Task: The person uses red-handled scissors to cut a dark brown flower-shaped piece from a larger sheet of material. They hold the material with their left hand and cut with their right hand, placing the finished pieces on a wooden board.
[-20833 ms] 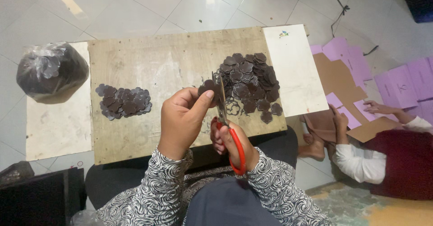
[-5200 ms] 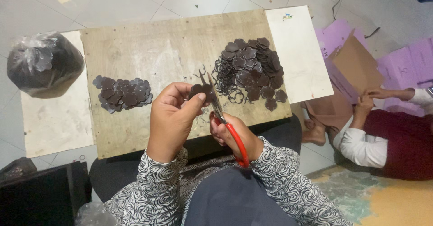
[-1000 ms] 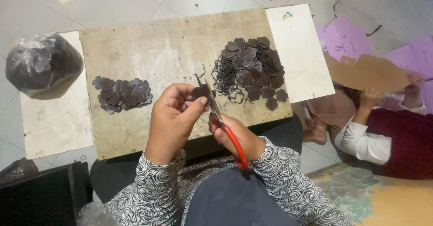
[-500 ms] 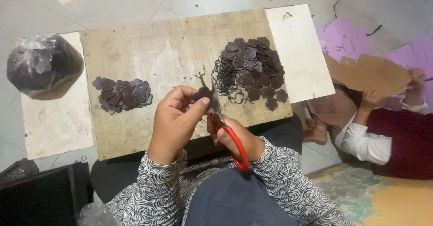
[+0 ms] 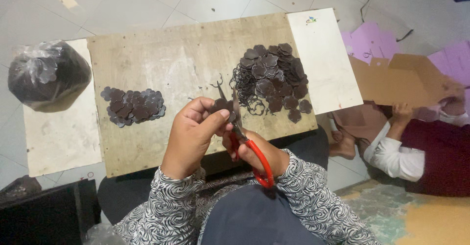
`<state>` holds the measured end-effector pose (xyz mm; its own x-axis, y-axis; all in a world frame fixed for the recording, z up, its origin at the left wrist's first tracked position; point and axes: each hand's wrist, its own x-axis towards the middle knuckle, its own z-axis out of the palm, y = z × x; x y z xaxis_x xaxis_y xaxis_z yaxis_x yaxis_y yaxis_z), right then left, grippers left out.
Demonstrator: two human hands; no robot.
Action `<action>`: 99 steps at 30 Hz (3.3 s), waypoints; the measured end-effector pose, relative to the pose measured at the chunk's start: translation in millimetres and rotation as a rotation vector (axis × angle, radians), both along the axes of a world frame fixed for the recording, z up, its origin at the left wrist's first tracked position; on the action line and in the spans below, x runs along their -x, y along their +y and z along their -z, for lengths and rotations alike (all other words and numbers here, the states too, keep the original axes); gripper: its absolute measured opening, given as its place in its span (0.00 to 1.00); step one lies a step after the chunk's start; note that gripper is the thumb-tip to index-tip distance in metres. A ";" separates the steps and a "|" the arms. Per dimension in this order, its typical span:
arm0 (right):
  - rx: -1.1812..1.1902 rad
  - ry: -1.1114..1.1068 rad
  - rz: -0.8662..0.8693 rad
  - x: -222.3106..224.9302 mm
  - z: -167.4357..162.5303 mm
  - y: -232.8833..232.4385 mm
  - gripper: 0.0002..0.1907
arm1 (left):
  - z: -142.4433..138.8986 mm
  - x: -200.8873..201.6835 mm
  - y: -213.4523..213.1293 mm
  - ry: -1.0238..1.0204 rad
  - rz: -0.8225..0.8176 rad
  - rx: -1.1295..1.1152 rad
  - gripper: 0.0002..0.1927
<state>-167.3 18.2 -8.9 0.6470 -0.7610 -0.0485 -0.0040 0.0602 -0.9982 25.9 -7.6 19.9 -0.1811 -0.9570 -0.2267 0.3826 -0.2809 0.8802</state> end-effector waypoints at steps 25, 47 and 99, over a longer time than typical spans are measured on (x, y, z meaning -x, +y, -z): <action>0.005 0.001 0.070 1.6 5.5 2.9 0.38 | 1.8 3.7 4.0 0.018 -0.030 0.160 0.04; 0.028 -0.032 0.154 -6.5 0.3 7.7 0.34 | 7.5 9.2 6.2 -0.016 -0.062 0.155 0.04; -0.042 0.022 0.111 -5.0 7.2 8.5 0.35 | -9.1 1.3 6.3 -0.034 -0.134 0.154 0.18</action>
